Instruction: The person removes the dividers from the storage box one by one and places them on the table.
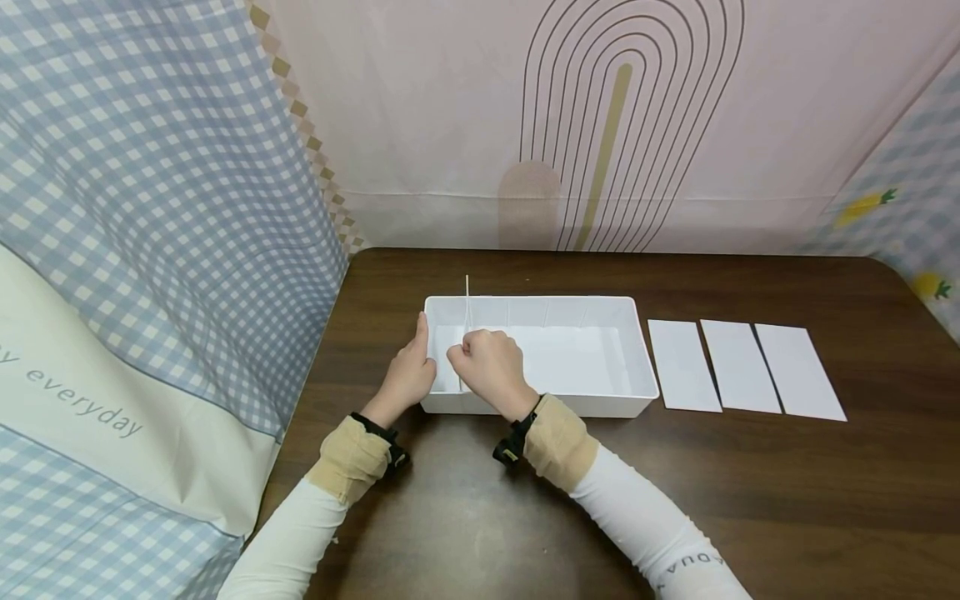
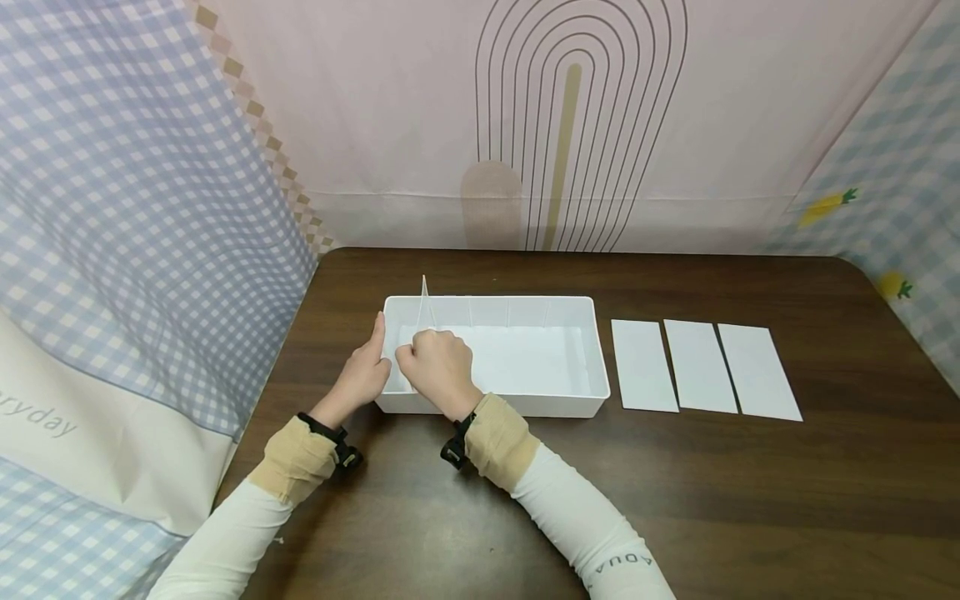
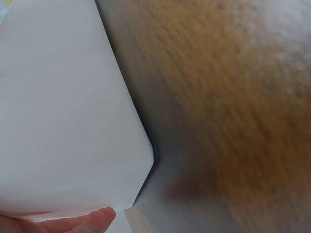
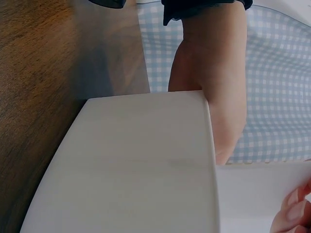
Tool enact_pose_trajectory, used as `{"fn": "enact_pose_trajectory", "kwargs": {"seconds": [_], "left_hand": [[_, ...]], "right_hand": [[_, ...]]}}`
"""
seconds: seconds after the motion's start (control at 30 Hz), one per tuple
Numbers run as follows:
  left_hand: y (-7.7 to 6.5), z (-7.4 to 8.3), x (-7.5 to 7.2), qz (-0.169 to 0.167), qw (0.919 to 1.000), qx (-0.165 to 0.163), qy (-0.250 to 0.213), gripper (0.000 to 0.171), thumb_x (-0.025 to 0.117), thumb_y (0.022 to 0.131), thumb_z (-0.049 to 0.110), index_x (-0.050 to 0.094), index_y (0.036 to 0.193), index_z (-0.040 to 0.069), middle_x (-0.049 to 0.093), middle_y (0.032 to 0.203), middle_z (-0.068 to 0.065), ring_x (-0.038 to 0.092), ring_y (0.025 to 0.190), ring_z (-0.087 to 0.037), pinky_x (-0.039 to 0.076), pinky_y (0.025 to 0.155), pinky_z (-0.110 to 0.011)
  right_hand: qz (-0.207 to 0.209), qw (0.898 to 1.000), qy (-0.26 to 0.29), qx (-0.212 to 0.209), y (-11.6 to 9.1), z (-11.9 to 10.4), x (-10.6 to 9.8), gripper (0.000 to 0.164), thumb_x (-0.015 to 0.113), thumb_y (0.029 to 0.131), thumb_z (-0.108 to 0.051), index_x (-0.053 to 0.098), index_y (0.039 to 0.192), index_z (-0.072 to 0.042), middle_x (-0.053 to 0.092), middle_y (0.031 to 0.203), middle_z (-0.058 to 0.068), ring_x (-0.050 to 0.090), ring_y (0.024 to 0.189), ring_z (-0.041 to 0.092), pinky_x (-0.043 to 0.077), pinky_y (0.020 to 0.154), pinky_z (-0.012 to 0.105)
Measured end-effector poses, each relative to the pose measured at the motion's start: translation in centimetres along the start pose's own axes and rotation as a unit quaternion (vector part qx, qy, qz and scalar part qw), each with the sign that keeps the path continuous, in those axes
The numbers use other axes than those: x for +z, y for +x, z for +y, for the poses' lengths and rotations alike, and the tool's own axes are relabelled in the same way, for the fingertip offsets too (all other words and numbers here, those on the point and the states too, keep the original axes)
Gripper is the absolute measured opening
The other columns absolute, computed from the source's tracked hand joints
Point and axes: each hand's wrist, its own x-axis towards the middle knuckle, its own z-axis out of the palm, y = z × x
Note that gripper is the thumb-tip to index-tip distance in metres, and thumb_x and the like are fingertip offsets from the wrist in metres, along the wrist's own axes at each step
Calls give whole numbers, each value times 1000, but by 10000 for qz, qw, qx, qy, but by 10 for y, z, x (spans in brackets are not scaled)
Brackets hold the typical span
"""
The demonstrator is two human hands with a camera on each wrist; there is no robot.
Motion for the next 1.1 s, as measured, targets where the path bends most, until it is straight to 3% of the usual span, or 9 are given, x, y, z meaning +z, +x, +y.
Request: {"fn": "enact_pose_trajectory", "kwargs": {"seconds": [0.53,0.93,1.1], "left_hand": [[0,0,0,8,10000,-45,2,71,36,83,3,-3,143,6,32,139,-22,36,47,-19,33,47,-28],[1,0,0,76,10000,-33,30,71,36,84,4,-2,143,6,31,139,-21,46,61,-24,41,59,-34],[0,0,0,31,9999,-104,17,71,36,83,4,-3,143,6,32,139,-20,42,56,-22,37,54,-30]], "right_hand": [[175,9996,158,-162,0,-1,-5,38,48,73,-10,27,42,-15,17,43,-8,13,41,6,11,38,19],[380,9988,206,-247,1,-4,-10,37,48,71,-10,27,42,-16,17,43,-8,14,42,6,11,39,19],[454,9982,303,-264,1,-7,-15,36,48,71,-10,27,42,-16,18,43,-8,15,42,6,12,39,19]]}}
